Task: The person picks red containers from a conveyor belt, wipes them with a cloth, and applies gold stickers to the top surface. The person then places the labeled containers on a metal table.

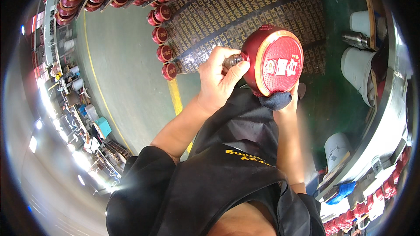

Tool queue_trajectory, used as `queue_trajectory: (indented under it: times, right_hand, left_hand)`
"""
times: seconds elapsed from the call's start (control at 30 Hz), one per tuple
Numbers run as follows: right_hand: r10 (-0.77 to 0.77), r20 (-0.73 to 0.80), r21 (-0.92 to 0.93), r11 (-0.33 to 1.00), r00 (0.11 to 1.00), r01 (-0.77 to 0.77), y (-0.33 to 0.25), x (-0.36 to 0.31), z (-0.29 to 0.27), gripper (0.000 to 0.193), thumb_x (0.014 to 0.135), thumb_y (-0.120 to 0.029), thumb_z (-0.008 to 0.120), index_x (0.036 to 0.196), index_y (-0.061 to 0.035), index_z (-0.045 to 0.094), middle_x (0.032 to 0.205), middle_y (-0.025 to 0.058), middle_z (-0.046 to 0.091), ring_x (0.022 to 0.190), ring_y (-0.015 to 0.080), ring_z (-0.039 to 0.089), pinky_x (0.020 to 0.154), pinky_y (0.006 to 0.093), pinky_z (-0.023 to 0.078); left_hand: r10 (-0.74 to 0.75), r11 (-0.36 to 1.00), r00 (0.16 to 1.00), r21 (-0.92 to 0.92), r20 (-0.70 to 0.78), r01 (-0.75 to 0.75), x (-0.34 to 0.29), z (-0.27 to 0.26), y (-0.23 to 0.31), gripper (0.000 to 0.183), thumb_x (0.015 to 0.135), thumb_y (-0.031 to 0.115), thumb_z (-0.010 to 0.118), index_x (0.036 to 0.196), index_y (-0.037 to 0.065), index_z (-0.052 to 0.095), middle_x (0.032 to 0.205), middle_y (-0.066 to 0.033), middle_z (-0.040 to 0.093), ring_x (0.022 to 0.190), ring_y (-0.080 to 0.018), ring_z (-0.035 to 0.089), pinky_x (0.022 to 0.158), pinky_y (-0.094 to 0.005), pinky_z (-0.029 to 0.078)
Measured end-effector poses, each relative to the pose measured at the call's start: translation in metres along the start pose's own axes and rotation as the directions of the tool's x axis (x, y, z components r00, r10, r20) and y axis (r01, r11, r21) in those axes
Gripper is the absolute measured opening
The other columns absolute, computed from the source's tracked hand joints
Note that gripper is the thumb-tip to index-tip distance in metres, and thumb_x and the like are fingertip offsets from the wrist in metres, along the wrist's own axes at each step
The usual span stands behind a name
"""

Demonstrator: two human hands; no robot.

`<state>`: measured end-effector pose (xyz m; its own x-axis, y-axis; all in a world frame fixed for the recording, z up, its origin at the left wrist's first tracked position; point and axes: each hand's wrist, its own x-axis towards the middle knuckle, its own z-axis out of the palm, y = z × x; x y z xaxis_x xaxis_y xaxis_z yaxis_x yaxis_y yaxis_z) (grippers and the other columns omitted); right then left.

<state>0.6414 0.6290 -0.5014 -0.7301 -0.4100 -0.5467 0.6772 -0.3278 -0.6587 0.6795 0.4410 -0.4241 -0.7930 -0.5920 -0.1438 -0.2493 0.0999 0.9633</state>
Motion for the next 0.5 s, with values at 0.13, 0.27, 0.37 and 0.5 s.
queue_trajectory:
  times: [0.13,0.27,0.37,0.5]
  right_hand:
    - [0.034,0.005,0.059,0.998,0.999,-0.034,0.007,0.004,-0.005,0.115,0.06,-0.032,0.097,0.152,-0.0076,0.032,0.143,0.0052,0.049,0.131,0.0191,0.048,0.111,0.0357,0.04]
    - [0.037,0.064,0.191,0.98,0.997,-0.048,0.011,0.006,-0.009,0.103,0.07,-0.039,0.091,0.149,-0.0034,0.036,0.141,0.0065,0.052,0.128,0.0203,0.052,0.11,0.0375,0.043]
    - [0.067,0.096,0.237,0.968,0.993,-0.088,0.014,0.01,-0.012,0.101,0.072,-0.041,0.089,0.149,-0.0031,0.036,0.141,0.0064,0.053,0.128,0.0203,0.053,0.11,0.038,0.043]
    - [0.071,0.113,0.262,0.96,0.991,-0.099,0.017,0.017,-0.015,0.064,0.095,-0.034,0.061,0.146,-0.0008,0.04,0.142,0.013,0.053,0.128,0.0257,0.054,0.109,0.0417,0.045]
  left_hand:
    - [0.139,0.986,0.99,0.094,0.014,-0.139,-0.003,-0.004,-0.003,0.025,0.09,0.014,0.075,0.103,-0.002,0.061,0.072,-0.004,0.061,0.062,-0.0064,0.053,0.056,-0.0249,0.045]
    - [0.251,0.941,0.965,0.215,0.074,-0.261,-0.006,-0.013,-0.002,0.026,0.09,0.013,0.075,0.106,-0.001,0.061,0.076,-0.0061,0.062,0.061,-0.0101,0.056,0.057,-0.0265,0.047]
    - [0.312,0.922,0.946,0.209,0.092,-0.325,-0.007,-0.017,-0.002,0.027,0.09,0.012,0.075,0.107,-0.002,0.061,0.079,-0.0071,0.063,0.062,-0.0114,0.058,0.057,-0.0267,0.047]
    - [0.309,0.927,0.945,0.191,0.103,-0.324,-0.012,-0.024,0.001,0.029,0.087,0.011,0.077,0.107,-0.003,0.061,0.082,-0.0099,0.064,0.063,-0.0141,0.059,0.057,-0.0265,0.047]
